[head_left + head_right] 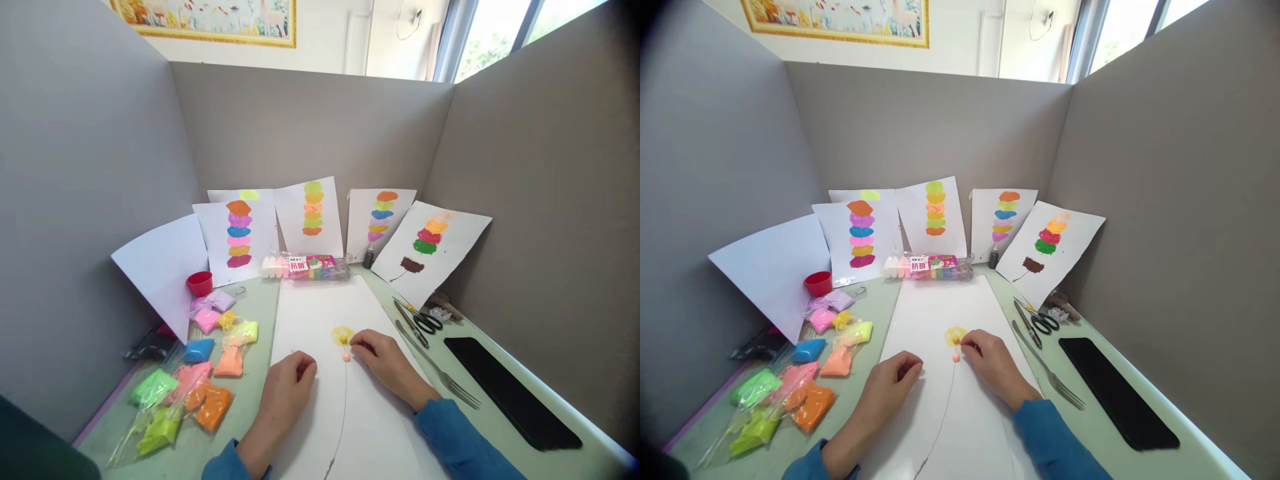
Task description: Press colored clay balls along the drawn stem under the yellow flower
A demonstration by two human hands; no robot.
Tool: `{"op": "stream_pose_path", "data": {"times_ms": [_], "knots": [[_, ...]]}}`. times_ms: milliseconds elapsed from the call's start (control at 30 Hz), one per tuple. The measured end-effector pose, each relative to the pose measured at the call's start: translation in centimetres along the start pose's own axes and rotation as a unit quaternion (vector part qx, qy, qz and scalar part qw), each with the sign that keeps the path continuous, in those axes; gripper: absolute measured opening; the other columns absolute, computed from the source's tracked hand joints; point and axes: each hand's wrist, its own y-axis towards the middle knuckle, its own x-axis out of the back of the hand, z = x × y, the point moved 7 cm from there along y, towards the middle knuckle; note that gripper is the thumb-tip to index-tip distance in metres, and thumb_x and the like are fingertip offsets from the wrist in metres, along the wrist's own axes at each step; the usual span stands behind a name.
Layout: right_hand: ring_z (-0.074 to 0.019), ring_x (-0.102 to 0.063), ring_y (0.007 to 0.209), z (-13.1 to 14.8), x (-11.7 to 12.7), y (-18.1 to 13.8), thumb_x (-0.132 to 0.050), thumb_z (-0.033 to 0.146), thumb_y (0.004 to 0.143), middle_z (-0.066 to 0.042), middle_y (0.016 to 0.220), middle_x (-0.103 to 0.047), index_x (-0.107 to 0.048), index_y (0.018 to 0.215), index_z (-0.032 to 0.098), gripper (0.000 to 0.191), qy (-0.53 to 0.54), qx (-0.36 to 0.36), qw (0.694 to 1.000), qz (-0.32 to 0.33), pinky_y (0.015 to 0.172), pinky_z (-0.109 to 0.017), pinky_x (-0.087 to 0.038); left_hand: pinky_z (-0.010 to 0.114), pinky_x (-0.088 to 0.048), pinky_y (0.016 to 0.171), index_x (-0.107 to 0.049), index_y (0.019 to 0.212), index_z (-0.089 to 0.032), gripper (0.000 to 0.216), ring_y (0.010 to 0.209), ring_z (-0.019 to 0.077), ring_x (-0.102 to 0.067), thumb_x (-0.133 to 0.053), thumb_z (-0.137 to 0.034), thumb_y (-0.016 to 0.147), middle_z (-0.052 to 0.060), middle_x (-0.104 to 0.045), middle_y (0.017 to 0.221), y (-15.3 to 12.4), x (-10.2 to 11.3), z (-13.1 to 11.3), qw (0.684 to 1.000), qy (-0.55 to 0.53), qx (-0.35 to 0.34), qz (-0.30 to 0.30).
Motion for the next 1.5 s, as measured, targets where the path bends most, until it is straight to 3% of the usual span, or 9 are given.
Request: {"op": "stream_pose_path", "data": {"times_ms": [167, 467, 567, 667, 800, 967, 1100, 1233, 1500], "knots": [[-0.0159, -0.056, 0.069, 0.3, -0.3, 0.0, -0.051, 0.028, 0.082, 0.000, 0.076, -0.064, -0.063, 0.076, 0.021, 0.015, -0.015, 0.008, 1.000, 0.010, 0.065, -0.027, -0.040, 0.024, -0.036, 0.061, -0.064, 0.075, -0.020, 0.017, 0.064, 0.0143, -0.056, -0.048, -0.024, 0.079, 0.000, -0.065, 0.069, 0.1, -0.1, 0.1, 1.000, -0.005, -0.010, -0.005], [-0.0198, -0.060, 0.081, -1.4, 0.0, 0.2, -0.041, 0.035, 0.087, -0.003, 0.089, -0.067, -0.061, 0.088, 0.022, 0.024, -0.036, -0.006, 0.999, -0.037, 0.074, -0.030, -0.041, 0.025, -0.040, 0.061, -0.067, 0.077, -0.017, 0.018, 0.065, 0.0143, -0.058, -0.050, -0.021, 0.076, 0.001, -0.067, 0.069, 0.0, -0.1, 0.3, 0.999, -0.025, -0.018, -0.020], [-0.0193, -0.060, 0.075, -1.9, -0.1, 0.2, -0.037, 0.037, 0.089, -0.002, 0.079, -0.066, -0.057, 0.088, 0.023, 0.025, -0.028, -0.037, 0.998, -0.044, 0.070, -0.030, -0.041, 0.023, -0.042, 0.055, -0.068, 0.082, -0.016, 0.021, 0.061, 0.0130, -0.059, -0.047, -0.021, 0.078, 0.001, -0.068, 0.069, 0.0, 0.3, 0.1, 0.999, -0.026, -0.017, -0.012], [-0.0175, -0.056, 0.064, -1.5, 0.1, -0.1, -0.034, 0.039, 0.090, 0.001, 0.066, -0.061, -0.053, 0.075, 0.022, 0.029, -0.022, -0.053, 0.997, -0.045, 0.063, -0.028, -0.039, 0.022, -0.043, 0.052, -0.067, 0.087, -0.016, 0.023, 0.058, 0.0122, -0.060, -0.046, -0.022, 0.079, 0.001, -0.068, 0.071, 0.1, 1.8, -0.3, 1.000, -0.013, -0.020, -0.006], [-0.0161, -0.049, 0.055, -1.1, 0.4, -0.4, -0.029, 0.049, 0.092, 0.001, 0.054, -0.053, -0.049, 0.060, 0.021, 0.046, -0.016, -0.064, 0.996, -0.057, 0.058, -0.028, -0.036, 0.024, -0.046, 0.071, -0.065, 0.094, -0.018, 0.023, 0.079, 0.0142, -0.062, -0.046, -0.025, 0.083, 0.002, -0.069, 0.087, 0.9, 6.5, -0.2, 0.996, 0.058, -0.026, -0.065], [-0.0161, -0.049, 0.055, -1.2, 0.1, -0.3, -0.029, 0.053, 0.092, 0.001, 0.057, -0.054, -0.050, 0.062, 0.021, 0.048, -0.004, -0.065, 0.997, -0.049, 0.058, -0.028, -0.035, 0.039, -0.037, 0.089, -0.062, 0.101, -0.012, 0.026, 0.109, 0.0298, -0.051, -0.050, -0.021, 0.080, 0.016, -0.060, 0.107, 1.9, 11.5, 2.5, 0.965, 0.206, 0.044, -0.157], [-0.0161, -0.049, 0.055, -0.9, 0.2, -0.3, -0.029, 0.053, 0.091, 0.001, 0.056, -0.053, -0.049, 0.061, 0.021, 0.048, -0.004, -0.069, 0.997, -0.046, 0.058, -0.028, -0.035, 0.040, -0.040, 0.083, -0.059, 0.104, -0.010, 0.039, 0.103, 0.0344, -0.052, -0.064, -0.023, 0.068, 0.018, -0.056, 0.107, 2.1, 11.4, 4.7, 0.946, 0.265, 0.081, -0.168], [-0.0157, -0.048, 0.054, -0.8, 0.3, -0.4, -0.029, 0.052, 0.091, 0.001, 0.055, -0.053, -0.049, 0.060, 0.021, 0.048, -0.007, -0.074, 0.996, -0.047, 0.057, -0.027, -0.034, 0.038, -0.042, 0.080, -0.056, 0.108, -0.012, 0.036, 0.097, 0.0293, -0.055, -0.055, -0.015, 0.073, 0.015, -0.053, 0.108, 2.2, 10.7, 5.7, 0.942, 0.268, 0.078, -0.184], [-0.0158, -0.048, 0.054, -0.8, 0.3, -0.3, -0.029, 0.051, 0.091, 0.001, 0.054, -0.053, -0.050, 0.060, 0.022, 0.048, -0.018, -0.075, 0.996, -0.048, 0.056, -0.027, -0.034, 0.039, -0.038, 0.097, -0.058, 0.106, -0.015, 0.034, 0.108, 0.0252, -0.049, -0.049, -0.008, 0.073, 0.011, -0.048, 0.110, 2.6, 12.3, 5.8, 0.955, 0.143, 0.013, -0.259]]}}
